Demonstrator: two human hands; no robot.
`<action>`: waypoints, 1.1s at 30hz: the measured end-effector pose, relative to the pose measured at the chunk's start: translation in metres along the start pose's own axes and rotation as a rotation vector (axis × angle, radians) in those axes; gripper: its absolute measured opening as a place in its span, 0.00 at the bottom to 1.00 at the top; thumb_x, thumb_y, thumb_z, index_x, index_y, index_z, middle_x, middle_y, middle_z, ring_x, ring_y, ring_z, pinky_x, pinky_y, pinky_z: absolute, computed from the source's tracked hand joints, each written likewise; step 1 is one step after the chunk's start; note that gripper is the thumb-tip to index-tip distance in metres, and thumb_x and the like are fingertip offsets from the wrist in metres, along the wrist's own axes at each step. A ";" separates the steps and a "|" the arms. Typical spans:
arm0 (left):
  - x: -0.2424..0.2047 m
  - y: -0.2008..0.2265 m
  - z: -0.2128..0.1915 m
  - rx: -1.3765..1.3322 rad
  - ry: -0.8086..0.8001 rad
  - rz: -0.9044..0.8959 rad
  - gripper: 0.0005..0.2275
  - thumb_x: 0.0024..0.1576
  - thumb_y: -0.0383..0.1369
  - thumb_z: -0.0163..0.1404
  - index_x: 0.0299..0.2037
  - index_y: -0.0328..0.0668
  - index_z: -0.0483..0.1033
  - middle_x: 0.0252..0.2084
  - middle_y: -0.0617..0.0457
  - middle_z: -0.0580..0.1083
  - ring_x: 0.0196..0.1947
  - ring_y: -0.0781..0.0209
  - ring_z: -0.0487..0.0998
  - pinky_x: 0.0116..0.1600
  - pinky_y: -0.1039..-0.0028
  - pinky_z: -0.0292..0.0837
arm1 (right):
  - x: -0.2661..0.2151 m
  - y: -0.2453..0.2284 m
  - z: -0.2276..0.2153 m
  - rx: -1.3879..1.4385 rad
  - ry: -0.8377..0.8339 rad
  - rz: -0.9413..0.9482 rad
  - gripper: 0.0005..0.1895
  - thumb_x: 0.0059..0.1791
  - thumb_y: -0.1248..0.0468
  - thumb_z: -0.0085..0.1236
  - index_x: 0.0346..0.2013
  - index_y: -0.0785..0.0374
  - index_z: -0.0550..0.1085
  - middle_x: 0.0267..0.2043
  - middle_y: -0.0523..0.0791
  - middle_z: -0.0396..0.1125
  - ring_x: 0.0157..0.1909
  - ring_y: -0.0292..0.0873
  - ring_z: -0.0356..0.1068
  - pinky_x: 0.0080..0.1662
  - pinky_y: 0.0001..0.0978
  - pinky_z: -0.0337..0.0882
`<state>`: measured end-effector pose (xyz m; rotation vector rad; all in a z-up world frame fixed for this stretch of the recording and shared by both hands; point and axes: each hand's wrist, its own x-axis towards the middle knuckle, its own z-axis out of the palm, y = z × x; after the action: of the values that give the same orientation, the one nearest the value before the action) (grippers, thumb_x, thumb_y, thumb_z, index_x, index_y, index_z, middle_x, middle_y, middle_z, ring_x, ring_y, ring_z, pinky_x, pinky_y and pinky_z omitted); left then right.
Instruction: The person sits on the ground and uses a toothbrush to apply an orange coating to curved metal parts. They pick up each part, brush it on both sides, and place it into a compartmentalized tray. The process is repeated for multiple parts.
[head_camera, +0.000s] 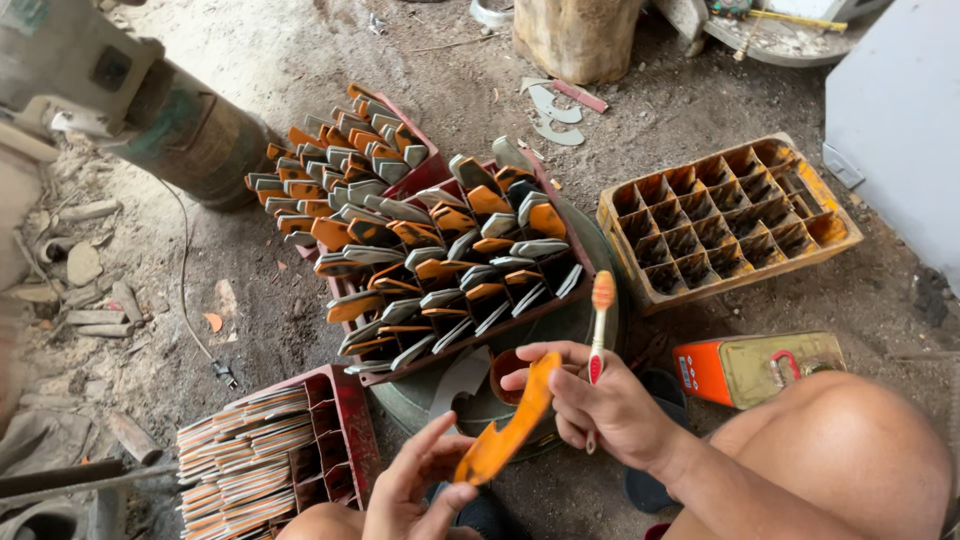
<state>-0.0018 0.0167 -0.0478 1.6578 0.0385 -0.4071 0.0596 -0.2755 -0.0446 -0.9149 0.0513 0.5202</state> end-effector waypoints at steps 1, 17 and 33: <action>0.002 0.002 0.001 -0.075 -0.004 0.023 0.31 0.53 0.27 0.61 0.68 0.36 0.63 0.52 0.38 0.80 0.53 0.53 0.83 0.59 0.64 0.77 | 0.000 -0.005 -0.005 -0.152 0.069 0.026 0.41 0.47 0.42 0.56 0.64 0.70 0.69 0.52 0.57 0.77 0.16 0.27 0.57 0.22 0.21 0.65; 0.189 0.140 0.086 0.905 0.056 -0.050 0.24 0.57 0.43 0.55 0.60 0.40 0.65 0.38 0.40 0.81 0.40 0.44 0.83 0.47 0.60 0.75 | -0.064 -0.122 -0.057 -0.652 0.486 -0.516 0.34 0.52 0.47 0.58 0.63 0.71 0.69 0.49 0.46 0.77 0.36 0.26 0.70 0.40 0.19 0.71; 0.268 0.106 0.149 1.334 0.044 -0.038 0.27 0.56 0.44 0.58 0.54 0.31 0.62 0.40 0.31 0.78 0.44 0.33 0.80 0.48 0.52 0.75 | -0.066 -0.144 -0.053 -0.759 0.593 -0.346 0.25 0.46 0.54 0.64 0.52 0.65 0.75 0.52 0.43 0.78 0.31 0.31 0.67 0.33 0.26 0.69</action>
<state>0.2403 -0.1981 -0.0333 2.9807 -0.2168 -0.4494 0.0762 -0.4146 0.0464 -1.7620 0.2383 -0.0958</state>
